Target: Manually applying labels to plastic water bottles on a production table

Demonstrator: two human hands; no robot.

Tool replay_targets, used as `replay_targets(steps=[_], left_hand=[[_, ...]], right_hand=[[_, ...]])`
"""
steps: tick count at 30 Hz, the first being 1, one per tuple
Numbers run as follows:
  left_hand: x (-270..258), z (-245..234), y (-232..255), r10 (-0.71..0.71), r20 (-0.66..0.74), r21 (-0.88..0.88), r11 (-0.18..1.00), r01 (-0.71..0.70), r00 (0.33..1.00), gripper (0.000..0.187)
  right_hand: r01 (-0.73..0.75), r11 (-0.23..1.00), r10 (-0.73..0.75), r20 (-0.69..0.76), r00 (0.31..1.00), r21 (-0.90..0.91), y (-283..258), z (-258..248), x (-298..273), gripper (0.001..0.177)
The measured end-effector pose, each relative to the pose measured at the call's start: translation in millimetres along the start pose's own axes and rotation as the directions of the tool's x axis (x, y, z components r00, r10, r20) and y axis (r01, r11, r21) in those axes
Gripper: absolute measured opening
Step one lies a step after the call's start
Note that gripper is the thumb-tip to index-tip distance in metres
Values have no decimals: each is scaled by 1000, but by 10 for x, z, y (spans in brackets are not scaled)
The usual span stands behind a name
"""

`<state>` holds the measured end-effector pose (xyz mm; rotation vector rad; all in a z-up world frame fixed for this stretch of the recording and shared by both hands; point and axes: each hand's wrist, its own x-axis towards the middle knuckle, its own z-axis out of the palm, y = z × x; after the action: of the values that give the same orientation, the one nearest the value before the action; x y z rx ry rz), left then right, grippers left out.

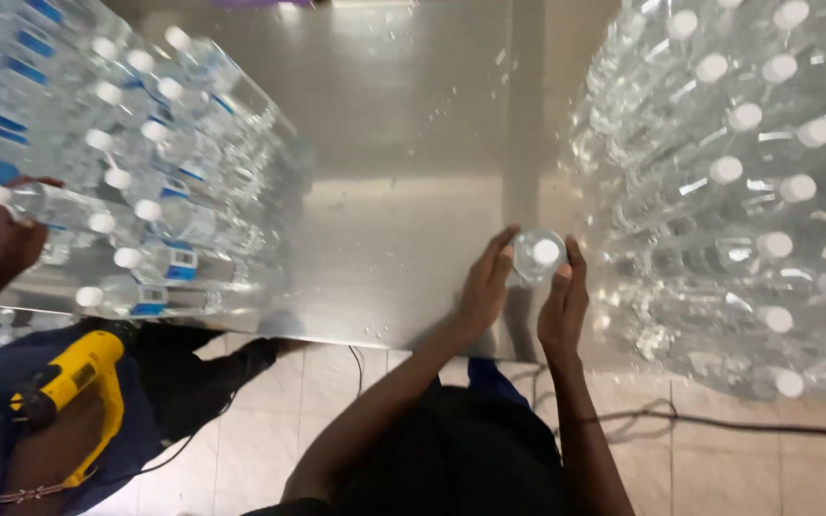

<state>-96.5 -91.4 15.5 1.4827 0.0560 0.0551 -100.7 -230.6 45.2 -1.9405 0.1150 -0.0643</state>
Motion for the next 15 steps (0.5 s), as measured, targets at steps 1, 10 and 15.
replay_targets(steps=[1,10,15], left_hand=[[-13,-48,3,58,-26,-6,998,-58,998,53],[-103,-161,81,135,-110,18,991,-134,985,31],[-37,-192,121,145,-143,60,989,-138,979,24]], right_hand=[[29,999,-29,-2,1000,27,7,36,-6,63],[80,996,-82,68,994,34,20,-36,-27,67],[110,993,-113,99,989,34,136,-58,-13,69]])
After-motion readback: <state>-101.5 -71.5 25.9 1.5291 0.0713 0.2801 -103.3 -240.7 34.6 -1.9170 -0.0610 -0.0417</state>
